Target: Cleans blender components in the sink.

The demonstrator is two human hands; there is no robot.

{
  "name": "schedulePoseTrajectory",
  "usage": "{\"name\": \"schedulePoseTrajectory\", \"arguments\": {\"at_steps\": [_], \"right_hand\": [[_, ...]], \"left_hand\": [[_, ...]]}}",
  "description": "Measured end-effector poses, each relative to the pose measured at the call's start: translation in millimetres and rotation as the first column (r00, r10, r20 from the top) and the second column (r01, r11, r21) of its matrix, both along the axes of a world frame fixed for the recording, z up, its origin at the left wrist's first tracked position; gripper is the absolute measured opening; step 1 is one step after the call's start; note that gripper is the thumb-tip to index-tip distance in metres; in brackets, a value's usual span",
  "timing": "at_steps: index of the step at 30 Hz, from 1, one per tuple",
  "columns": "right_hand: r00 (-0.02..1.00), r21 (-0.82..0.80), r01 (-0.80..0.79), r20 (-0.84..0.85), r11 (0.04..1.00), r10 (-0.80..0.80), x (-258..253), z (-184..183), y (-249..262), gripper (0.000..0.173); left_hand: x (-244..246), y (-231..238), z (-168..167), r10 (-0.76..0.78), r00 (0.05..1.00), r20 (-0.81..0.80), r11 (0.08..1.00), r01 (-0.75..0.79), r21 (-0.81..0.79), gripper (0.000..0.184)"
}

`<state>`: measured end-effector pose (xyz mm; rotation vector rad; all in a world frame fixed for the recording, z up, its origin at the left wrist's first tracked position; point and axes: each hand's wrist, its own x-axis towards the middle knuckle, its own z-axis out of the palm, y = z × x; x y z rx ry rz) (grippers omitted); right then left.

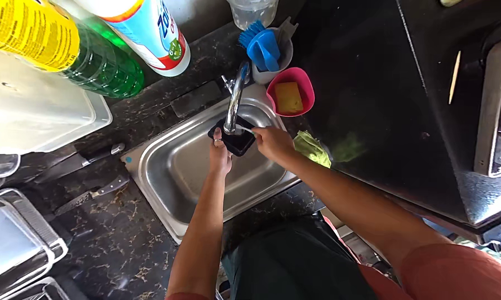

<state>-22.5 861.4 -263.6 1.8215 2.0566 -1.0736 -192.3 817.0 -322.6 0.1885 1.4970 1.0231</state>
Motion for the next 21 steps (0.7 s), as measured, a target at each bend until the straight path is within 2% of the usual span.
{"name": "schedulePoseTrajectory", "arguments": {"at_steps": [2, 5, 7, 10, 13, 15, 17, 19, 21], "right_hand": [[0.999, -0.011, -0.014, 0.033, 1.000, 0.014, -0.4, 3.4, 5.3, 0.035], [0.989, -0.053, -0.085, 0.115, 0.995, 0.090, -8.3, 33.4, 1.6, 0.028], [0.984, -0.030, -0.059, 0.165, 0.998, 0.063, -4.6, 37.9, 5.2, 0.031], [0.999, 0.005, 0.002, 0.039, 1.000, -0.003, -0.6, 34.0, -4.1, 0.031], [0.998, -0.005, 0.008, 0.057, 1.000, -0.008, 1.7, 22.5, 1.6, 0.034], [0.996, -0.092, 0.059, 0.072, 0.994, -0.052, 0.0, 26.1, 10.7, 0.033], [0.997, -0.221, 0.077, 0.047, 0.972, -0.068, -9.3, 41.0, 8.1, 0.033], [0.995, -0.230, 0.084, 0.070, 0.969, -0.070, -18.0, 43.4, 3.1, 0.032], [0.990, -0.209, 0.123, 0.089, 0.970, -0.107, -22.2, 32.2, 3.7, 0.043]], "left_hand": [[2.0, 3.7, 0.9, 0.026, 1.000, -0.003, 1.000, -0.027, -0.014, 0.055], [0.7, -2.7, 0.8, 0.037, 0.999, -0.009, 0.999, -0.037, -0.038, 0.055], [-0.2, 1.4, 0.2, 0.134, 0.988, 0.081, 0.991, -0.132, -0.038, 0.053], [-4.0, 9.9, 0.4, 0.277, 0.921, 0.273, 0.961, -0.272, -0.056, 0.055], [-3.5, 7.4, -3.4, 0.284, 0.895, 0.343, 0.955, -0.295, -0.021, 0.052], [3.5, 1.3, -5.0, 0.257, 0.898, 0.357, 0.957, -0.287, 0.033, 0.040], [15.8, -8.6, -11.9, 0.317, 0.852, 0.417, 0.929, -0.367, 0.043, 0.026], [28.8, -18.9, -17.7, 0.402, 0.765, 0.502, 0.878, -0.478, 0.024, 0.024], [40.9, -25.5, -20.3, 0.445, 0.698, 0.561, 0.843, -0.537, -0.002, 0.026]]}}
